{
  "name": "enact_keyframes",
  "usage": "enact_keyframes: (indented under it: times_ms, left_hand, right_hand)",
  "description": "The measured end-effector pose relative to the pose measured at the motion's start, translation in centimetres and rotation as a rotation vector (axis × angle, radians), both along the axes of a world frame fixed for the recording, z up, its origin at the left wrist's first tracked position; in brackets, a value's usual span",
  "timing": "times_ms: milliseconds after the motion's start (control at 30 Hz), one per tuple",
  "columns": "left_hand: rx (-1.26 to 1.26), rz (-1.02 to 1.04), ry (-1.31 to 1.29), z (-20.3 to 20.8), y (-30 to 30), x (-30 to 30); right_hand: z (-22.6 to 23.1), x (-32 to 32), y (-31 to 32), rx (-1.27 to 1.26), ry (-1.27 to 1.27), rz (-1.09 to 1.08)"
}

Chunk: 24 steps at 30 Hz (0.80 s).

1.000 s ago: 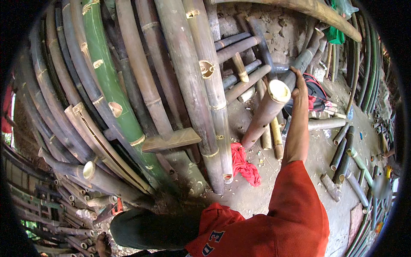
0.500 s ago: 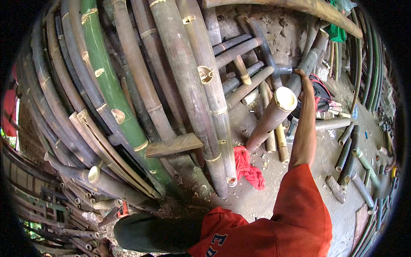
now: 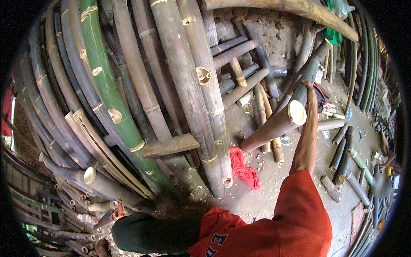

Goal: The person saws bamboo poles to size, shapes the joint ends using a machete, and fits the pieces together to assemble a ladder-like frame structure.

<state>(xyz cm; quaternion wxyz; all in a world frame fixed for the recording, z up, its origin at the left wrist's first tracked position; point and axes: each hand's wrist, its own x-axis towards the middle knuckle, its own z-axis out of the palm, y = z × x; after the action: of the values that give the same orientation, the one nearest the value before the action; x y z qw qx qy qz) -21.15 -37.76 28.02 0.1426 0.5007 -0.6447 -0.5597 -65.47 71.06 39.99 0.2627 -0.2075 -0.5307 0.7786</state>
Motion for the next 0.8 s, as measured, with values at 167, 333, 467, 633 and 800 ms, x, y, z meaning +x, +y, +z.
enact_keyframes:
  times_ms: [167,333,467,633,800]
  left_hand:
    - [0.066,-0.072,0.237,0.7,-0.6,1.1]
    - [0.009,-0.071,0.164,1.3,0.4,0.7]
    - [0.0,-0.017,0.199,0.6,-0.2,2.2]
    - [-0.068,0.039,0.259,2.0,2.0,-0.2]
    - [-0.155,-0.003,0.331,3.6,3.8,-1.2]
  right_hand:
    - [-0.5,-0.3,-3.7,0.109,0.059,-0.107]
    - [0.9,4.0,-7.1,0.159,0.073,-0.169]
    - [1.0,6.6,-9.7,0.099,0.146,-0.201]
    - [2.5,10.9,-17.5,0.143,0.326,-0.331]
    - [1.8,12.9,-25.2,-0.088,0.455,-0.189]
